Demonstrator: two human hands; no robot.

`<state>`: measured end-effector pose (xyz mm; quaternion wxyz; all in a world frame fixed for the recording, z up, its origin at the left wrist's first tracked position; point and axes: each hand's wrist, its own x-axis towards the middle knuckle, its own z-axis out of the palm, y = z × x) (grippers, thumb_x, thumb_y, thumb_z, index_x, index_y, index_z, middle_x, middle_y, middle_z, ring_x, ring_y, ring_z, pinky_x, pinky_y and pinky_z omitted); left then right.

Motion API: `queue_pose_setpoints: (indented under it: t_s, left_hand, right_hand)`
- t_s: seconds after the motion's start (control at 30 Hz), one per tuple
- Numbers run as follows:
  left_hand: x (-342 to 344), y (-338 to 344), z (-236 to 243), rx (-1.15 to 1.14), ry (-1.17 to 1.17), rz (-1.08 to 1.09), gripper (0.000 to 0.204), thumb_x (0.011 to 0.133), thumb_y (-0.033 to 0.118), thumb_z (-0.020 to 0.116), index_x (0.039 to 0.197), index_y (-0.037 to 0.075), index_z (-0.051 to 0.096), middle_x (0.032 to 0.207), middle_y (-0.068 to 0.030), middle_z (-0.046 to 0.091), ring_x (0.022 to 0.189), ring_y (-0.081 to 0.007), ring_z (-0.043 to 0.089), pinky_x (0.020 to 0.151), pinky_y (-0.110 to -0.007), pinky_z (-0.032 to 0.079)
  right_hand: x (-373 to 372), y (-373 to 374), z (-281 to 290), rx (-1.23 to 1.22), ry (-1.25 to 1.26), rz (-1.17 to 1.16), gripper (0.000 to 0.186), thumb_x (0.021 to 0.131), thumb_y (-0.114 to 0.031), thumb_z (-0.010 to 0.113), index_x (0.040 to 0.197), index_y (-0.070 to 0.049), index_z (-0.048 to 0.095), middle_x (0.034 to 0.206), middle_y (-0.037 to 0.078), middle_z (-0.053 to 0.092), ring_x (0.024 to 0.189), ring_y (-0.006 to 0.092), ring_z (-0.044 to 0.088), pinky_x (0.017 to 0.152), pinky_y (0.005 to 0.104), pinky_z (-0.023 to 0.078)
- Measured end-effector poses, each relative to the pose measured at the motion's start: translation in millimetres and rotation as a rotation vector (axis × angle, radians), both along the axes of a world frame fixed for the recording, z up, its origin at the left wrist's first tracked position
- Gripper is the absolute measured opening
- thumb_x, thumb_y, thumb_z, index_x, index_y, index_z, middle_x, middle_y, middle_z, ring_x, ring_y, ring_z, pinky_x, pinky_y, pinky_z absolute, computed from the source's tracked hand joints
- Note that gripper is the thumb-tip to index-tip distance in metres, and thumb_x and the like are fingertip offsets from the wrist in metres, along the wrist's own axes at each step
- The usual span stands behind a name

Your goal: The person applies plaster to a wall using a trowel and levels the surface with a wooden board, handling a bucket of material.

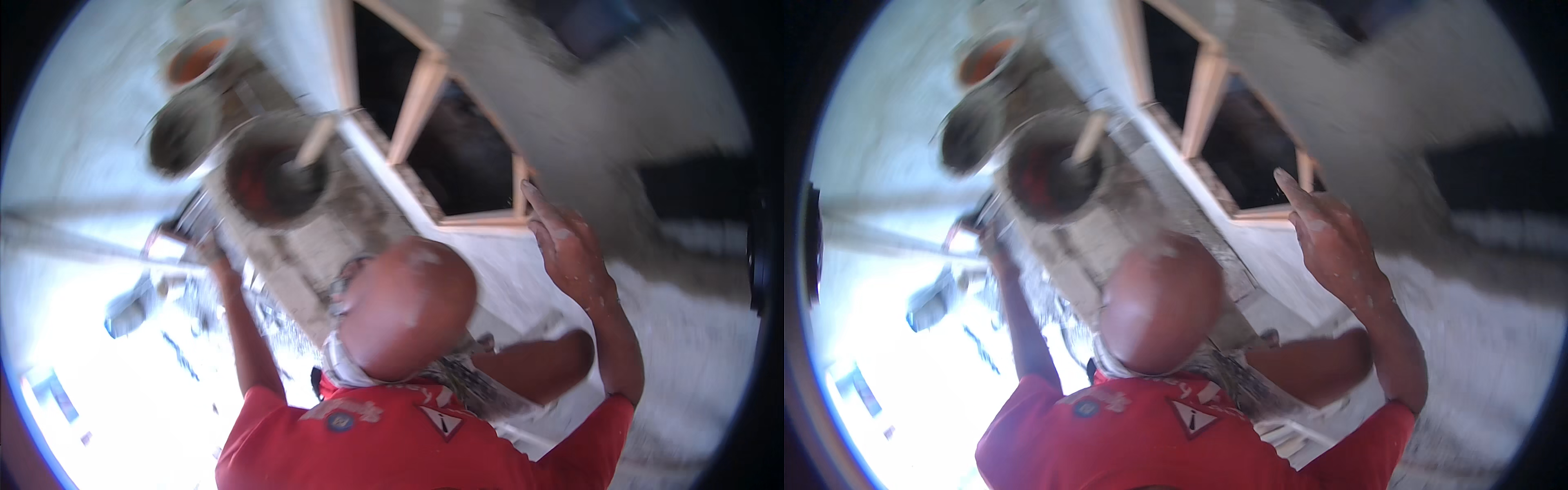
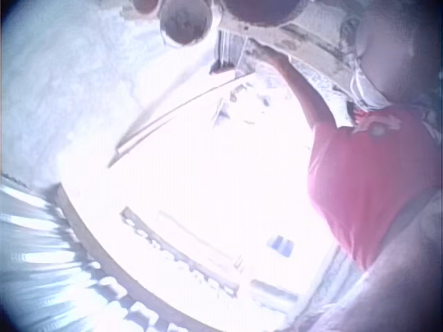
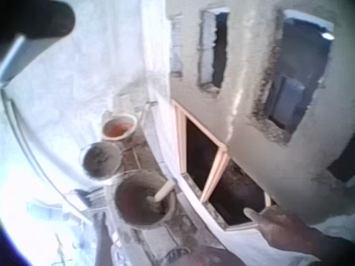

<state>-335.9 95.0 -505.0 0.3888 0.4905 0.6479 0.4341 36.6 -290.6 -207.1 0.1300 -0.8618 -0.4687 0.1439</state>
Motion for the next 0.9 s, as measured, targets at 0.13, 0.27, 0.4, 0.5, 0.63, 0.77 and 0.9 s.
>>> queue_pose_setpoints:
  t_s: [0.13,0.27,0.4,0.5,0.63,0.77,0.9]
  left_hand:
    - [9,-17,3,-0.191,-0.421,-0.112,0.068,0.093,0.042,0.064,0.141,0.002,0.037,0.126,-0.0116,0.054,0.11,-0.02,0.053,0.094,-0.034,0.043]
    - [3,0,13,-0.201,-0.353,-0.325,0.054,0.096,0.037,0.06,0.131,-0.002,0.049,0.116,-0.0099,0.061,0.106,-0.0192,0.056,0.092,-0.032,0.044]
    - [54,15,52,-0.157,-0.425,-0.434,0.047,0.094,0.03,0.062,0.122,-0.007,0.054,0.108,-0.0113,0.064,0.1,-0.0181,0.06,0.087,-0.03,0.047]
    - [53,36,41,-0.205,-0.465,-0.446,0.035,0.089,0.016,0.066,0.114,-0.007,0.056,0.103,-0.0114,0.065,0.092,-0.0175,0.063,0.083,-0.03,0.051]
    - [63,31,29,-0.153,-0.827,-0.469,0.032,0.082,0.005,0.063,0.111,-0.005,0.056,0.102,-0.0105,0.065,0.09,-0.0168,0.064,0.081,-0.03,0.053]
    - [72,14,22,-0.1,-1.049,-0.441,0.037,0.077,0.001,0.06,0.113,-0.004,0.055,0.104,-0.0109,0.065,0.092,-0.0164,0.064,0.084,-0.032,0.054]
    - [91,-1,56,-0.052,-0.935,-0.401,0.033,0.074,-0.001,0.06,0.107,-0.004,0.056,0.107,-0.0116,0.065,0.093,-0.0171,0.064,0.088,-0.03,0.052]
  right_hand:
    - [-25,141,-48,0.139,-0.229,0.533,0.042,0.084,-0.001,0.057,0.125,-0.006,0.059,0.111,0.014,0.058,0.115,0.0334,0.052,0.094,0.045,0.045]
    - [-63,271,-102,0.309,-0.39,0.768,0.035,0.085,-0.01,0.059,0.119,-0.008,0.065,0.108,0.011,0.062,0.113,0.0336,0.053,0.097,0.0511,0.041]
    - [-67,325,-160,-0.17,-0.583,0.803,0.028,0.086,-0.019,0.061,0.111,-0.009,0.069,0.101,0.009,0.066,0.116,0.033,0.053,0.096,0.0565,0.038]
    - [-77,338,-162,-0.42,-0.548,0.889,0.022,0.085,-0.016,0.062,0.104,-0.008,0.07,0.1,0.01,0.066,0.113,0.033,0.057,0.092,0.055,0.043]
    - [-70,322,-166,-0.282,-0.253,0.856,0.016,0.083,-0.009,0.064,0.098,-0.005,0.067,0.097,0.013,0.063,0.093,0.031,0.065,0.078,0.046,0.055]
    - [-67,291,-149,-0.095,-0.229,0.752,0.017,0.081,-0.004,0.064,0.099,-0.002,0.064,0.094,0.015,0.058,0.083,0.0299,0.067,0.069,0.0391,0.058]
    - [-53,274,-134,-0.097,-0.257,0.636,0.018,0.082,-0.004,0.062,0.1,-0.001,0.062,0.092,0.017,0.057,0.083,0.0315,0.068,0.069,0.0393,0.058]
